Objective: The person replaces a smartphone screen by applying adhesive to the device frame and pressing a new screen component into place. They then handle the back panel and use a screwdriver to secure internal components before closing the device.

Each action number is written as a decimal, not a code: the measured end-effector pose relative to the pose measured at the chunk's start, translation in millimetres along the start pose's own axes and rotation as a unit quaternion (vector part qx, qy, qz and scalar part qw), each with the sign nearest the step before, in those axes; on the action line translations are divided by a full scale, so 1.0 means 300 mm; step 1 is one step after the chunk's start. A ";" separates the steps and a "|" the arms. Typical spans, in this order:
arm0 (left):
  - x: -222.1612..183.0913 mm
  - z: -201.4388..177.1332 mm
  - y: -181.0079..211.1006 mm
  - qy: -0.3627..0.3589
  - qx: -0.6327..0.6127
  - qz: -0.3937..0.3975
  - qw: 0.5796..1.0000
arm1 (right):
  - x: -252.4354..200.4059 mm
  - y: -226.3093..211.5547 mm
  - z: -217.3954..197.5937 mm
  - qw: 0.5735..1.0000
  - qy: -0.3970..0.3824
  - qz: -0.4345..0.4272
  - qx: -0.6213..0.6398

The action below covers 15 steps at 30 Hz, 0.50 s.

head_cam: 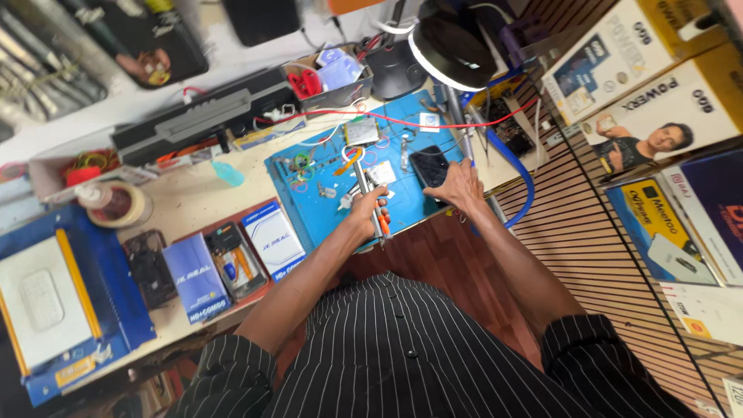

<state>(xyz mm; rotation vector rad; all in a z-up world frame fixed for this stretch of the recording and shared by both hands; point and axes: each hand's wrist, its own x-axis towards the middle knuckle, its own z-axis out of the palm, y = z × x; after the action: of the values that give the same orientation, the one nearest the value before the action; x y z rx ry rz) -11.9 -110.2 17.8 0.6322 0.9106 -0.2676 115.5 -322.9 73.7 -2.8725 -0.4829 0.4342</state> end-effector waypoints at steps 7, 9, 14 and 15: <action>0.108 0.185 -0.045 -0.014 0.084 -0.021 0.996 | -0.050 0.103 -0.077 0.981 -0.072 0.028 0.177; 0.124 0.253 -0.063 -0.032 0.105 -0.024 0.994 | -0.076 0.167 -0.084 0.976 -0.030 -0.025 0.214; 0.152 0.389 -0.129 -0.107 0.150 -0.006 0.983 | -0.198 0.316 -0.136 0.893 -0.063 0.022 0.445; 0.165 0.408 -0.143 -0.115 0.160 -0.002 0.980 | -0.224 0.331 -0.150 0.883 -0.052 0.039 0.465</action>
<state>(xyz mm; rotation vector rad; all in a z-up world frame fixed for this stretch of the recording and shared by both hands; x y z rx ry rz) 76.7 -216.9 16.2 0.8774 0.6496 -0.4865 97.5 -444.7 109.2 -1.9383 -0.1036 0.6225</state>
